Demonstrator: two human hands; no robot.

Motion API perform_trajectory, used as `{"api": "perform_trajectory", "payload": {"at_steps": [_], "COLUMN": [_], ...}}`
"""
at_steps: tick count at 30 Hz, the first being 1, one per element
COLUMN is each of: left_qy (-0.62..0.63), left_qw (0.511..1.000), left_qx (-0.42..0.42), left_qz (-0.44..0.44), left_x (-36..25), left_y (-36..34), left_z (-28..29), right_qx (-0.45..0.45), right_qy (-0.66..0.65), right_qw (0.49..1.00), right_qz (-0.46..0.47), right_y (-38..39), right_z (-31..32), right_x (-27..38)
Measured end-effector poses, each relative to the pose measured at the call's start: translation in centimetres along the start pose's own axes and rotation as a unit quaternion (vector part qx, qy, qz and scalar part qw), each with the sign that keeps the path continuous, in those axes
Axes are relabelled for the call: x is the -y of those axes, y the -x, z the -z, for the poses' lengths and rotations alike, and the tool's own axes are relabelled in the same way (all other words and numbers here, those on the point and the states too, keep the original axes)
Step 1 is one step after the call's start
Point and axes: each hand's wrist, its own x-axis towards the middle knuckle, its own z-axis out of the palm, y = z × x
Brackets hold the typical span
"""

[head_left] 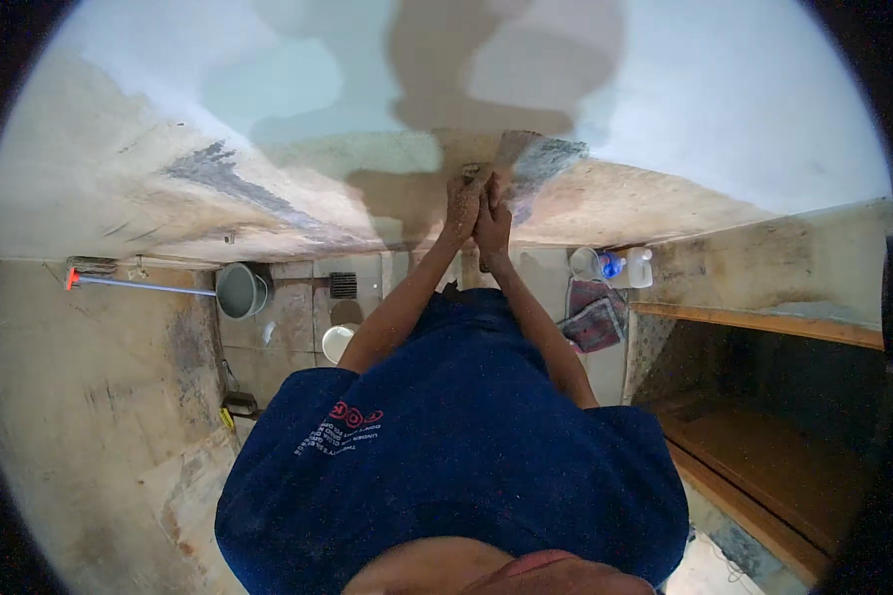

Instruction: Plastering a wall with a putty knife and mud.

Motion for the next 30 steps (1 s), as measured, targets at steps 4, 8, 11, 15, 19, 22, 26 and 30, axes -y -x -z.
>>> {"api": "perform_trajectory", "payload": {"at_steps": [4,8,11,15,19,22,26,30], "left_qy": [0.052,0.043,0.023,0.064,0.075,0.011,0.054,0.026], "left_qw": [0.997,0.997,0.998,0.996,0.995,0.999,0.996,0.999], "left_qx": [-0.027,-0.025,-0.01,-0.04,-0.03,-0.036,-0.042,-0.014], "left_qz": [0.055,0.056,0.063,0.052,0.058,0.033,0.049,0.026], "left_x": [0.8,1.0,1.4,1.5,1.3,1.4,0.9,0.0], "left_y": [0.5,0.1,-0.1,0.1,0.0,0.2,-0.4,-0.4], "left_z": [0.3,0.6,0.4,-0.4,-0.2,-0.2,-0.5,-0.6], "right_qx": [0.031,0.045,0.018,0.024,0.006,0.025,-0.017,-0.013], "right_qy": [0.065,0.036,0.031,0.062,0.082,0.118,0.069,0.062], "right_qw": [0.997,0.996,0.998,0.997,0.997,0.992,0.997,0.997], "right_qz": [0.009,-0.068,-0.046,-0.044,0.009,-0.027,0.041,0.047], "right_y": [0.5,1.1,0.8,0.5,0.3,0.4,0.3,0.6], "right_z": [0.9,0.6,0.9,1.4,1.2,1.4,0.5,0.6], "right_x": [0.1,3.5,1.9,0.7,0.7,1.0,0.9,2.0]}}
